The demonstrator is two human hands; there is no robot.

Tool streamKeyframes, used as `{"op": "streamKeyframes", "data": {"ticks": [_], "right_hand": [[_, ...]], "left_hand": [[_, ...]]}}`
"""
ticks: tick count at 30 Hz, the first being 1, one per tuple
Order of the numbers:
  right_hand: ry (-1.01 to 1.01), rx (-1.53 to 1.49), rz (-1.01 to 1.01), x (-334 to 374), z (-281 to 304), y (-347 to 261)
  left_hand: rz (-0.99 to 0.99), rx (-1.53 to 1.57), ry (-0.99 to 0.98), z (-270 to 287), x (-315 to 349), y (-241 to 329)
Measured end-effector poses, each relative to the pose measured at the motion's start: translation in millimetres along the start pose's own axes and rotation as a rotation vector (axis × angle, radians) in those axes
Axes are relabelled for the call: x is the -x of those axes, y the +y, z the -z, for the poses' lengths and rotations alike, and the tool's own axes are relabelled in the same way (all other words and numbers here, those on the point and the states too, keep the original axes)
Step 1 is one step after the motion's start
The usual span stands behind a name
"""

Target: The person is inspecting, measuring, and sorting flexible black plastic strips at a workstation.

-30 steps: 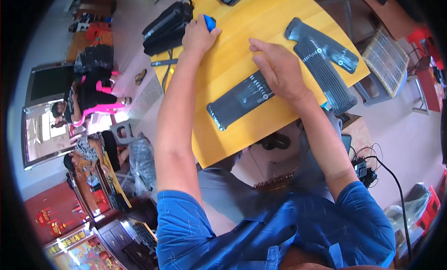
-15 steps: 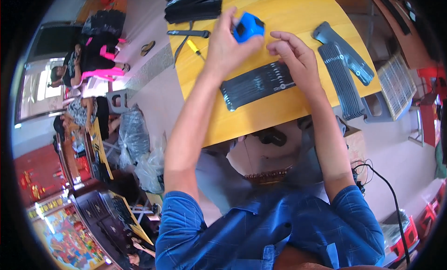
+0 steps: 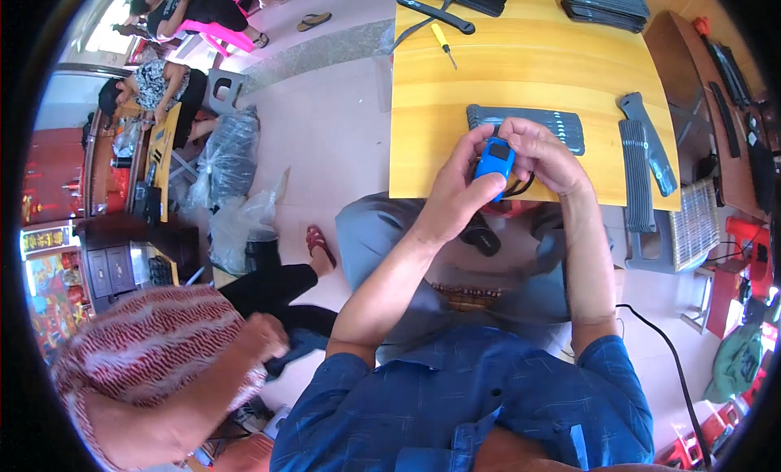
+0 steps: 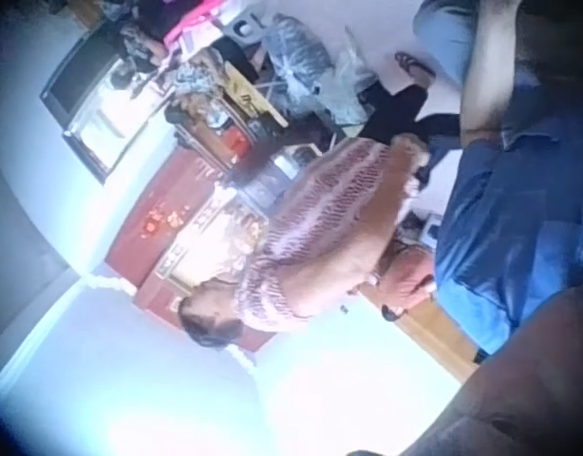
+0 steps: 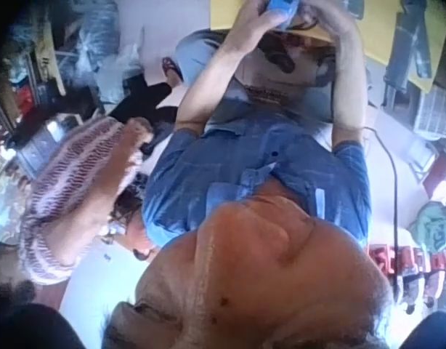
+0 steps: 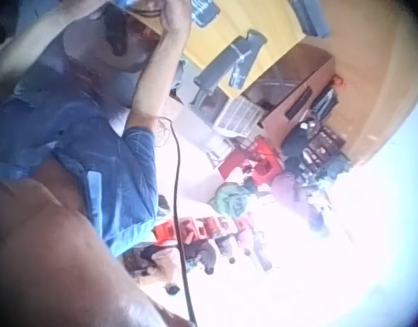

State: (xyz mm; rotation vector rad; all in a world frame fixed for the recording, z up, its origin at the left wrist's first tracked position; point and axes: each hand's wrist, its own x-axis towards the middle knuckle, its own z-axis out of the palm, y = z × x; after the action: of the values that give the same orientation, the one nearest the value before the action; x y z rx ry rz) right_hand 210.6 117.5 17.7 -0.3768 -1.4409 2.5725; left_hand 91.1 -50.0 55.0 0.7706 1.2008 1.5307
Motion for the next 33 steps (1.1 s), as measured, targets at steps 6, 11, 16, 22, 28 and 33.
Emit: {"op": "streamKeyframes", "data": {"ticks": [6,11,16,22,28,33], "right_hand": [[0.197,-0.029,0.036,-1,3,0],[0.508,0.143,0.114,-19,8,-6],[0.490,0.426,0.072,-39,7,1],[0.593,0.570,0.143,-57,6,14],[0.619,0.809,0.164,-63,-4,16],[0.646,1.059,0.272,-69,3,25]], "left_hand": [[0.098,-0.284,0.056,-9,26,-14],[0.132,-0.103,0.005,7,77,-72],[0.279,0.461,-0.013,6,88,-88],[0.254,0.580,-0.014,25,74,-96],[0.247,0.626,0.001,35,73,-97],[0.297,0.560,0.057,30,74,-85]]}}
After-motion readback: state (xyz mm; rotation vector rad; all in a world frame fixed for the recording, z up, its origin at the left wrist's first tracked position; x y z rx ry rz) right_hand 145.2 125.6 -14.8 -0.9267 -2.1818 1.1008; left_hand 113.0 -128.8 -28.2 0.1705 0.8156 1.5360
